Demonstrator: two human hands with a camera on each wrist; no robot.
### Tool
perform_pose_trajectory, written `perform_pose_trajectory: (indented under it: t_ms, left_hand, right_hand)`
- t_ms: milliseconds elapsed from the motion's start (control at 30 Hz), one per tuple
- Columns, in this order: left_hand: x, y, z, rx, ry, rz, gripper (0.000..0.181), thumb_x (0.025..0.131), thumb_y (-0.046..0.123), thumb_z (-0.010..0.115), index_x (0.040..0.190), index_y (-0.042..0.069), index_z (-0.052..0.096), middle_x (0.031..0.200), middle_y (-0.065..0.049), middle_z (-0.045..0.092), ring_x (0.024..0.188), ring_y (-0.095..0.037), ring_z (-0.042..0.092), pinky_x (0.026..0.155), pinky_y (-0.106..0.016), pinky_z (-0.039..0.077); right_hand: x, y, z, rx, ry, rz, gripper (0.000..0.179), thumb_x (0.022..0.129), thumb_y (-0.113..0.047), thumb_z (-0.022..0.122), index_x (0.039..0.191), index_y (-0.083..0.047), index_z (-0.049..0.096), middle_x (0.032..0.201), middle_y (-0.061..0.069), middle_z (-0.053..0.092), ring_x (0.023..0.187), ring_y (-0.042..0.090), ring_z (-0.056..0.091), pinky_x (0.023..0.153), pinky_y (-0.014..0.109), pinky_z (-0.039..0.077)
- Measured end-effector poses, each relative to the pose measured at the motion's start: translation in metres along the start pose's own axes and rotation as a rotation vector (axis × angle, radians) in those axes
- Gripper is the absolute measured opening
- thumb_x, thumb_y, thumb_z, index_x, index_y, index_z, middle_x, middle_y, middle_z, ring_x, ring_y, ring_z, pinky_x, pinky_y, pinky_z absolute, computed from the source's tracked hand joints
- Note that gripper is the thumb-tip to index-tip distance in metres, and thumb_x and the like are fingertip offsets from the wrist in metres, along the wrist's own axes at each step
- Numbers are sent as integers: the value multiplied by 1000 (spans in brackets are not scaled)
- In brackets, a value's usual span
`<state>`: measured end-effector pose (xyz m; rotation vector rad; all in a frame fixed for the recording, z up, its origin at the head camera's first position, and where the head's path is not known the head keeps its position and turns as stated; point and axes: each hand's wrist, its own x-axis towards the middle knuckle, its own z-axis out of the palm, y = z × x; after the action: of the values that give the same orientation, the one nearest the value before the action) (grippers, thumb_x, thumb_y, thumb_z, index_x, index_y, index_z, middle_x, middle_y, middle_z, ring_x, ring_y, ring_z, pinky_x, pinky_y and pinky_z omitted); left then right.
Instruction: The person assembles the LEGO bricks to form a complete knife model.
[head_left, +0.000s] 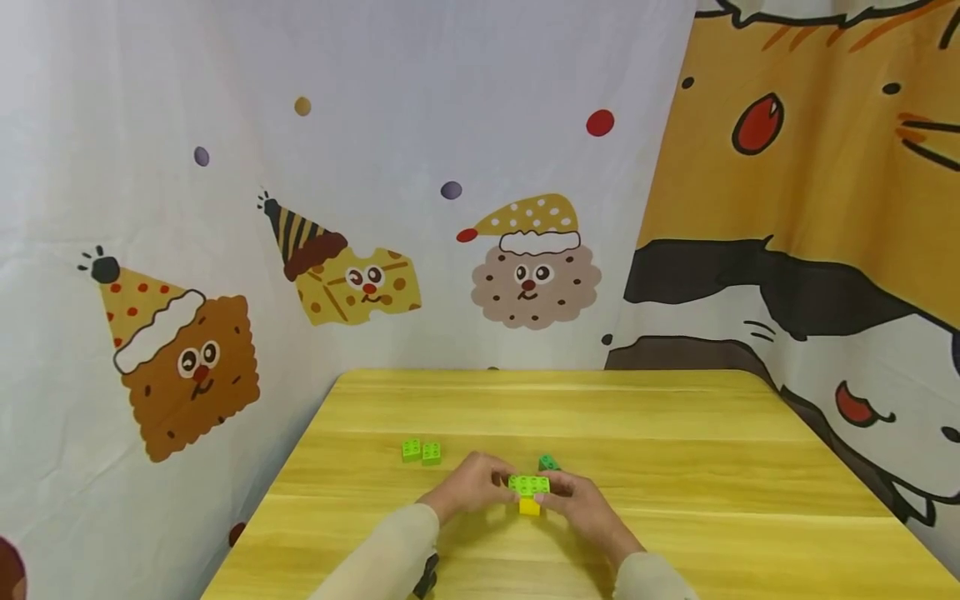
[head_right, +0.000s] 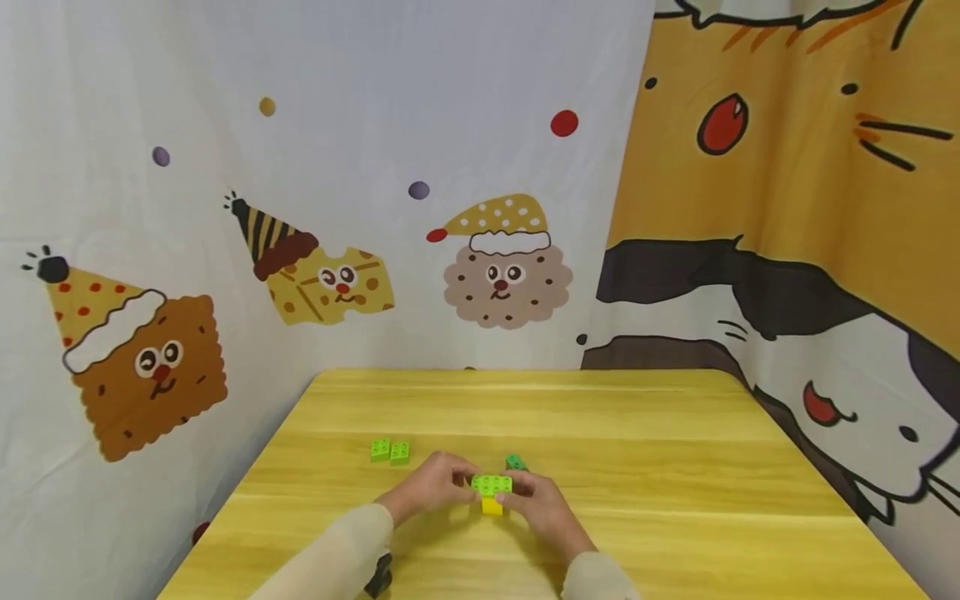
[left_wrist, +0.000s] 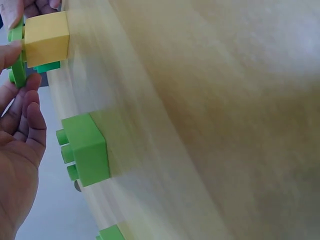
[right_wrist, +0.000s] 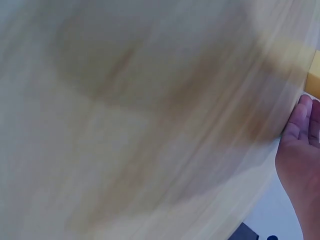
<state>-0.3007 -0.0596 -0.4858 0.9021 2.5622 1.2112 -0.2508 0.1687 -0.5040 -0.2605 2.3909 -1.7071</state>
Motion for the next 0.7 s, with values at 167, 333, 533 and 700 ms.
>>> perform_pose_trajectory:
  t_ms: [167,333,533,700]
  left_hand:
    - [-2,-4,2,-14,19,6,25,86,23,80,108,15,78,90,12,67,80,-6,57,70,-25,49]
    - [-3,-7,4,-13,30,24,23,87,21,79,109,14,77,89,12,66,80,-5,58,71,-25,50]
    - [-1,-7,5,-33,23,14,22,88,22,78,109,16,77,90,12,65,81,-5,58,72,-25,50]
    - [-1,-8,5,-42,19,9,21,88,21,78,108,16,77,90,12,65,81,-6,58,73,-25,50]
  right_hand:
    - [0,0,0,-13,-5,17,49,94,-37,68,132,-7,62,126,9,63,116,30,57,96,55,46]
    - [1,2,2,24,5,4,44,94,-34,70,127,-7,64,123,8,65,111,26,60,95,52,47]
    - [0,5,3,53,35,-1,43,93,-31,71,127,-5,65,122,11,66,110,26,61,94,52,47]
    - [0,2,2,41,52,8,43,93,-31,72,127,-6,65,123,11,65,111,27,60,95,53,47]
